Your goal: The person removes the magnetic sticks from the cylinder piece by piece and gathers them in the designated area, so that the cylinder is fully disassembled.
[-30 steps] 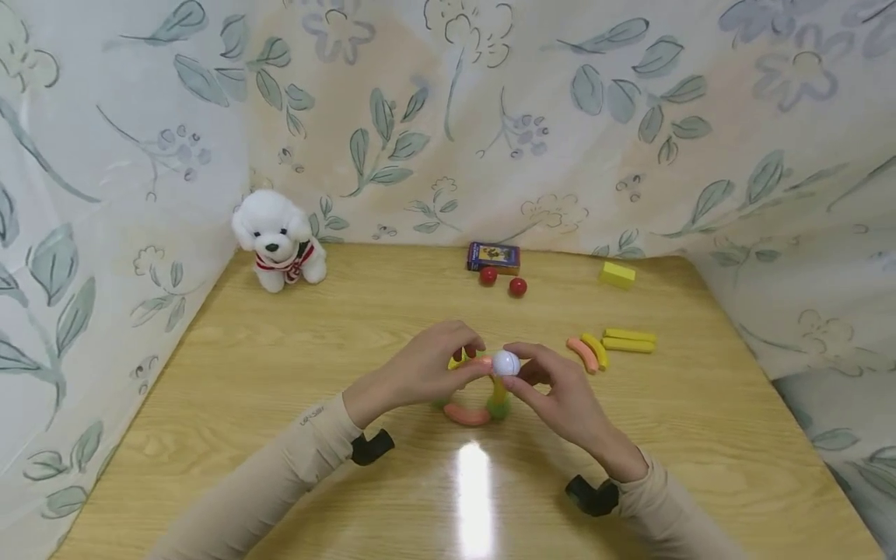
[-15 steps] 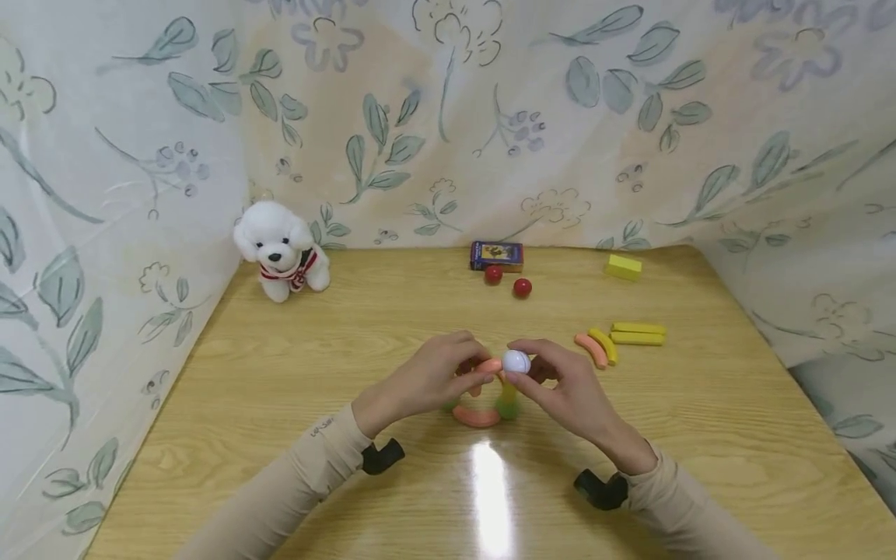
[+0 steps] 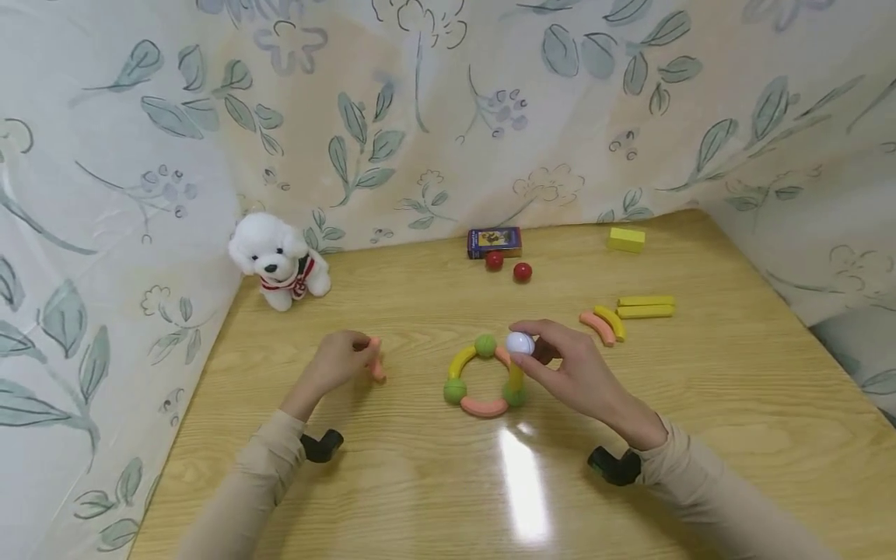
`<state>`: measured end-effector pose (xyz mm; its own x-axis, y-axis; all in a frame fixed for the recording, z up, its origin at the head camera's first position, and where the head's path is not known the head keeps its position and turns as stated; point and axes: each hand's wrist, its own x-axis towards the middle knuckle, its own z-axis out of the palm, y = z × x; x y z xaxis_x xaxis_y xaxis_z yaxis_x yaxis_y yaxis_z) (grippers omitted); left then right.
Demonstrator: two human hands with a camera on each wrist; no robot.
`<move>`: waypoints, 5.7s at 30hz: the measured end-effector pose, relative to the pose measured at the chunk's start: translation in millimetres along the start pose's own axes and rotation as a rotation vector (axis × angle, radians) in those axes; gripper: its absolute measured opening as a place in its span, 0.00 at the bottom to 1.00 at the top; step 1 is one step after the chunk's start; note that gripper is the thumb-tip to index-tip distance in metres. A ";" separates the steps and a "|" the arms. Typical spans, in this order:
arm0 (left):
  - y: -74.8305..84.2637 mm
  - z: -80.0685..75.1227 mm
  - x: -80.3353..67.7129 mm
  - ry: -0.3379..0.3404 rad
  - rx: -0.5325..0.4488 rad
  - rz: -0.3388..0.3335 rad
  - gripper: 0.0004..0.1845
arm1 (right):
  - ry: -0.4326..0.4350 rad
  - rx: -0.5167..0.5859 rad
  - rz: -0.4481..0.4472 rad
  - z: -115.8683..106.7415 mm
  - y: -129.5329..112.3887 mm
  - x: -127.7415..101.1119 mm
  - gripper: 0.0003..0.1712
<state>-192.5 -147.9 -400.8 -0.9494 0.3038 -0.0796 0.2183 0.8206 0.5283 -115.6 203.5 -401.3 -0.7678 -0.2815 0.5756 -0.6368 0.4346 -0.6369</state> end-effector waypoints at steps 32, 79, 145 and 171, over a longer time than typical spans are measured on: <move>45.0 68.4 -14.2 0.008 0.116 0.616 0.12 | -0.234 0.403 0.375 11.8 -9.3 2.5 0.19; 43.3 68.7 -14.7 -0.009 0.092 0.609 0.12 | -0.232 -0.562 0.313 26.8 88.9 88.1 0.16; 65.3 77.3 -13.4 0.131 0.501 0.764 0.11 | -0.494 -0.484 -0.284 17.2 25.5 -0.5 0.20; 66.1 85.0 -16.9 0.132 0.625 0.853 0.14 | -0.552 -0.444 -0.261 35.3 21.4 -14.6 0.17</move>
<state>-142.8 -57.7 -436.4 -0.4366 0.8713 0.2242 0.8643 0.4754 -0.1644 -120.5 186.7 -441.5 -0.5942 -0.7597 0.2640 -0.8042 0.5662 -0.1809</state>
